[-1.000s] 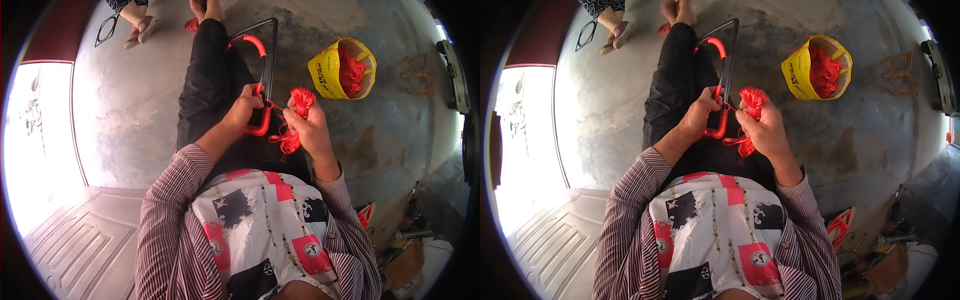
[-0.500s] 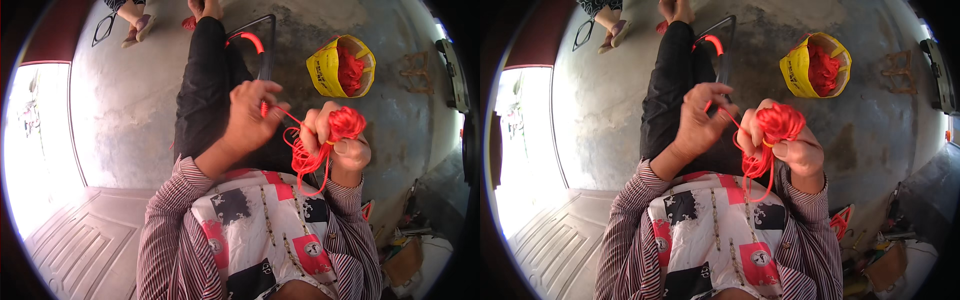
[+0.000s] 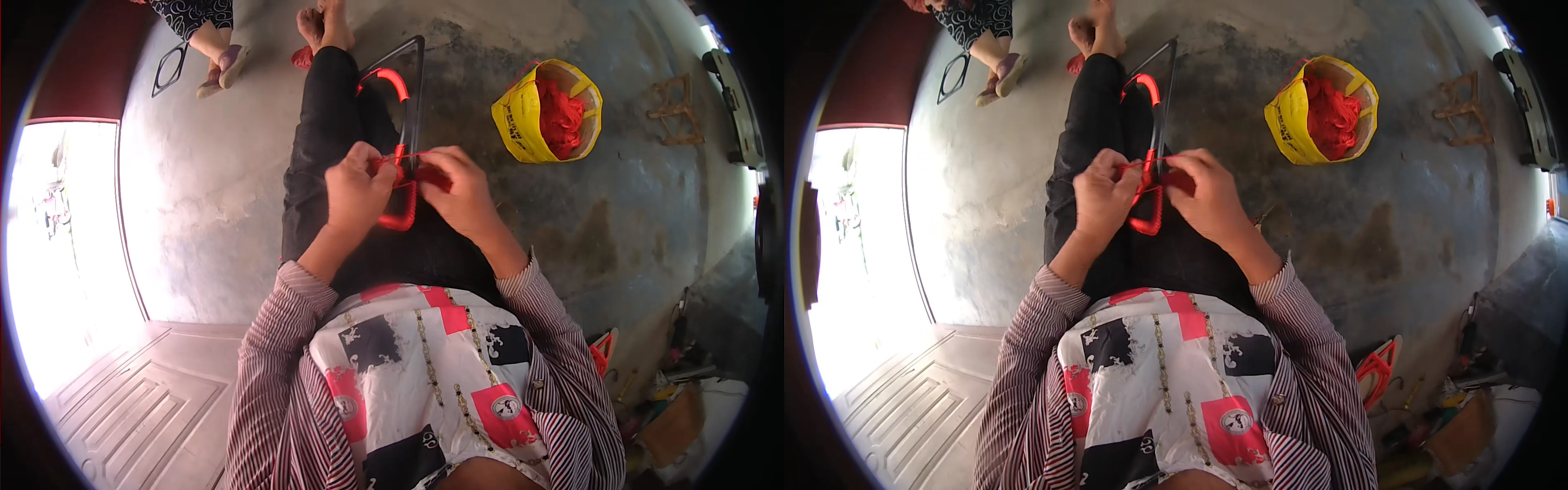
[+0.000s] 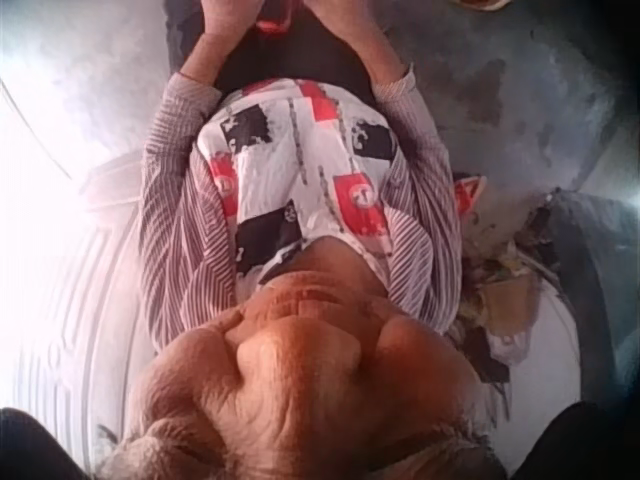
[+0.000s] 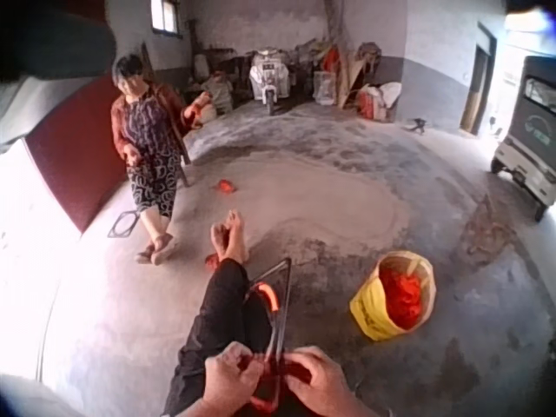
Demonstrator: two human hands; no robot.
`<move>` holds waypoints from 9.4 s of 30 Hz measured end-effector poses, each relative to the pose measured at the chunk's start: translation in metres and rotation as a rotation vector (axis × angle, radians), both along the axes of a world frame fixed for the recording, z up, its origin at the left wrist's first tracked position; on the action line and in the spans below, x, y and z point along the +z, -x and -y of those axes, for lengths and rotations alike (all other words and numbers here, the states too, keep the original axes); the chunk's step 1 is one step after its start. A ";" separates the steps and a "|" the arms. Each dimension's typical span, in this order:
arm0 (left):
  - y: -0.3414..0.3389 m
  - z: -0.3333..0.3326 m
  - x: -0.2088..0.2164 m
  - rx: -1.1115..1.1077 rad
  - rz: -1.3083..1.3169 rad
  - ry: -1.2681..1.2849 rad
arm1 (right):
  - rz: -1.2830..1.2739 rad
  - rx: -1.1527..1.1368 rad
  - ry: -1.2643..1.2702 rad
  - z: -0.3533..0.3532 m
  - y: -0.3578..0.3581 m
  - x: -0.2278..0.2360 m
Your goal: Wrapping red thread or twine tightly around a black plastic D-shaped handle or frame.
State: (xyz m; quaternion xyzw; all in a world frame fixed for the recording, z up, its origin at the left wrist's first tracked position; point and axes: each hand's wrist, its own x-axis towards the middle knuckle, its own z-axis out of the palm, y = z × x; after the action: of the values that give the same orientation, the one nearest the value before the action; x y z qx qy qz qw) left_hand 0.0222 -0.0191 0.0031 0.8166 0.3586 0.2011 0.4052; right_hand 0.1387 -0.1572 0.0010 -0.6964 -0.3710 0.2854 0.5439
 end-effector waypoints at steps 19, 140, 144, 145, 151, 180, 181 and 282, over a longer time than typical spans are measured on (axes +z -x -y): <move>-0.026 0.004 -0.005 0.121 0.086 1.035 | -0.838 -0.059 -0.664 0.126 -0.050 0.100; -0.022 0.014 0.089 -0.182 0.211 0.822 | 0.309 -0.015 -0.234 0.018 -0.013 0.034; -0.024 -0.002 0.062 -0.111 0.072 0.920 | -0.676 -0.181 -0.580 0.062 -0.040 0.076; -0.024 -0.004 0.046 -0.116 0.083 0.927 | -0.829 -0.115 -0.758 0.088 -0.061 0.084; -0.024 -0.001 0.009 -0.110 -0.013 0.611 | -0.584 -0.277 -0.929 0.185 -0.134 0.077; -0.023 0.001 -0.022 0.000 0.295 1.238 | -0.628 -0.210 0.013 0.049 -0.023 0.012; -0.025 0.003 -0.019 -0.003 0.293 1.239 | -0.613 -0.304 -0.087 0.062 -0.032 0.016; -0.012 -0.005 0.053 -0.056 0.095 0.050 | 0.163 -0.038 -0.086 0.004 -0.005 0.012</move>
State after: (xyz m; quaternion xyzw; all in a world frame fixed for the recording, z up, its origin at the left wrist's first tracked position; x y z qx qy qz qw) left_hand 0.0346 -0.0146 0.0565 0.8055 0.3210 0.2189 0.4475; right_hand 0.1441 -0.1616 0.0134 -0.7004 -0.4125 0.2013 0.5466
